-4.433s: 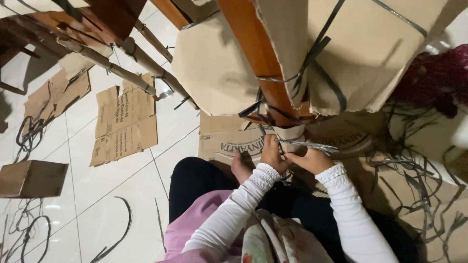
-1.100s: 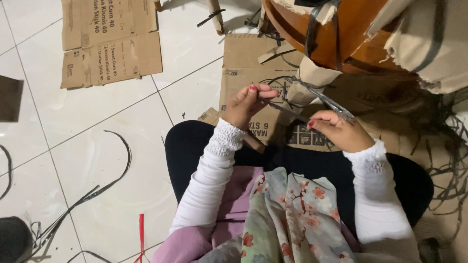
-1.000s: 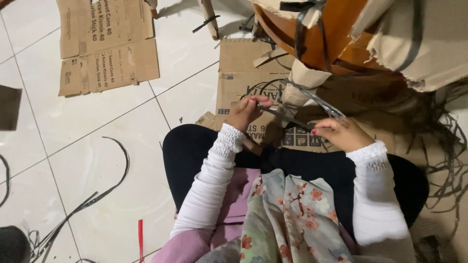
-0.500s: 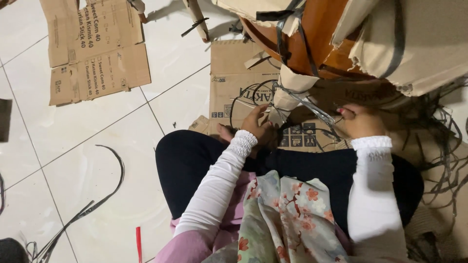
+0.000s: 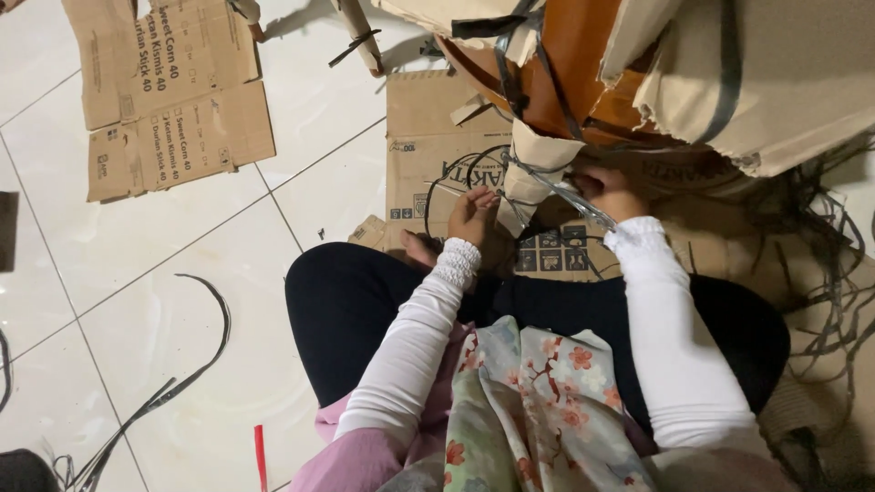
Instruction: Wrapping wooden chair legs with cardboard and securing them with tape and plastic straps for shipping or storage.
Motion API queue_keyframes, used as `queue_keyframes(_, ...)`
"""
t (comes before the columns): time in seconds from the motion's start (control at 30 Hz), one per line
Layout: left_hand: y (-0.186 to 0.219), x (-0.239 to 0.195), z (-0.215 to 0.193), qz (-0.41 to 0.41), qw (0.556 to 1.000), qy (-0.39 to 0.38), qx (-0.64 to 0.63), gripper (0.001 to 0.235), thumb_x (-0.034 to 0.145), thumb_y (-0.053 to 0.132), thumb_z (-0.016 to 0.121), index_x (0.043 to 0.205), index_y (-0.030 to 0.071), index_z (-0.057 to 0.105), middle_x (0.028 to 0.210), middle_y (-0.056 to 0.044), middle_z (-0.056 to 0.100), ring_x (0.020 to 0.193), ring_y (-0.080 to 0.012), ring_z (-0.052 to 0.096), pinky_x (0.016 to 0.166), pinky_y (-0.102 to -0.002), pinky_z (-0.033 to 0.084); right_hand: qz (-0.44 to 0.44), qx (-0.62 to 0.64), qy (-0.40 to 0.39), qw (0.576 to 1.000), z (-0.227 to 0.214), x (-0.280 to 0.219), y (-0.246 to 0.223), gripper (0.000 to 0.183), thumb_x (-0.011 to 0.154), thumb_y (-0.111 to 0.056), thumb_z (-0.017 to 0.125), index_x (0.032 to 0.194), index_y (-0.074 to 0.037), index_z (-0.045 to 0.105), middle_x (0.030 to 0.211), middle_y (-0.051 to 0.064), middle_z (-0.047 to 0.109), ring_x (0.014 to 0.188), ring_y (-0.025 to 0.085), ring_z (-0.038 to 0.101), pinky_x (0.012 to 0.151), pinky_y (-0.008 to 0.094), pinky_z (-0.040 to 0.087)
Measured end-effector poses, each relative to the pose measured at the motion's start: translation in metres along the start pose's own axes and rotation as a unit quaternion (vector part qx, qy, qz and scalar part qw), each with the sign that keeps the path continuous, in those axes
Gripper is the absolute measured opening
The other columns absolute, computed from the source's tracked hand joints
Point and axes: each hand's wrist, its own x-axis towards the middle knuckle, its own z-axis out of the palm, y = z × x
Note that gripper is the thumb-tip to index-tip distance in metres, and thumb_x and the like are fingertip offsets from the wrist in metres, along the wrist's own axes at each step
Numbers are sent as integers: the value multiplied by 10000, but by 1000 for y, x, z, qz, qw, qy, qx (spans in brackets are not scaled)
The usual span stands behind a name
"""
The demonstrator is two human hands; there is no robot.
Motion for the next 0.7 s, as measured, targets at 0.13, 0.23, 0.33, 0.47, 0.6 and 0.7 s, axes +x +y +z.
queue_keyframes(0.13, 35, -3, 1, -43, 996, 70, 36, 657, 969, -58, 533, 1562, 166, 360, 1444, -178, 451, 1273, -308, 536, 1051, -385, 479, -108, 125, -57, 985, 86, 63, 83, 256, 1027, -148, 654, 1240, -22, 719, 1197, 338, 670, 1177, 531, 598, 1000, 581, 497)
queue_keyframes(0.23, 57, 4, 3, -5, 997, 27, 73, 799, 977, -125, 502, 1645, 232, 247, 1682, -230, 208, 1448, -437, 396, 1185, -503, 413, -72, 215, -83, 970, 96, 81, 91, 296, 1029, -156, 653, 1248, 38, 698, 1205, 356, 644, 1186, 510, 586, 1056, 577, 444)
queue_keyframes(0.33, 33, 18, -4, 28, 978, -44, 204, 720, 987, -100, 511, 1563, 319, 405, 1603, -179, 340, 1480, -406, 354, 1227, -505, 358, 54, 310, -110, 943, 93, 105, 92, 309, 1036, -195, 620, 1257, 17, 660, 1210, 298, 628, 1189, 443, 575, 1068, 541, 410)
queue_keyframes(0.47, -19, 34, -16, 109, 927, -112, 340, 460, 997, 6, 594, 1360, 283, 646, 1415, -114, 587, 1504, -341, 360, 1271, -487, 259, 283, 424, -160, 845, 100, 148, 114, 235, 1044, -198, 520, 1218, -52, 578, 1132, 151, 606, 1121, 315, 568, 982, 444, 421)
queue_keyframes(0.6, -19, 43, -7, 125, 923, -111, 346, 560, 992, -26, 567, 1479, 250, 542, 1454, -146, 569, 1471, -368, 403, 1250, -508, 314, 444, 490, -187, 726, 64, 115, 132, 184, 1049, -200, 445, 1189, -104, 516, 1073, 42, 589, 1070, 220, 563, 917, 371, 429)
queue_keyframes(0.7, -13, 44, -7, 117, 939, -50, 319, 535, 1010, 7, 545, 1527, 98, 446, 1455, -253, 535, 1424, -433, 436, 1225, -531, 338, 121, 249, -190, 942, 54, 84, 54, 229, 1047, -199, 536, 1122, -19, 658, 1001, 261, 668, 994, 345, 682, 829, 487, 579)
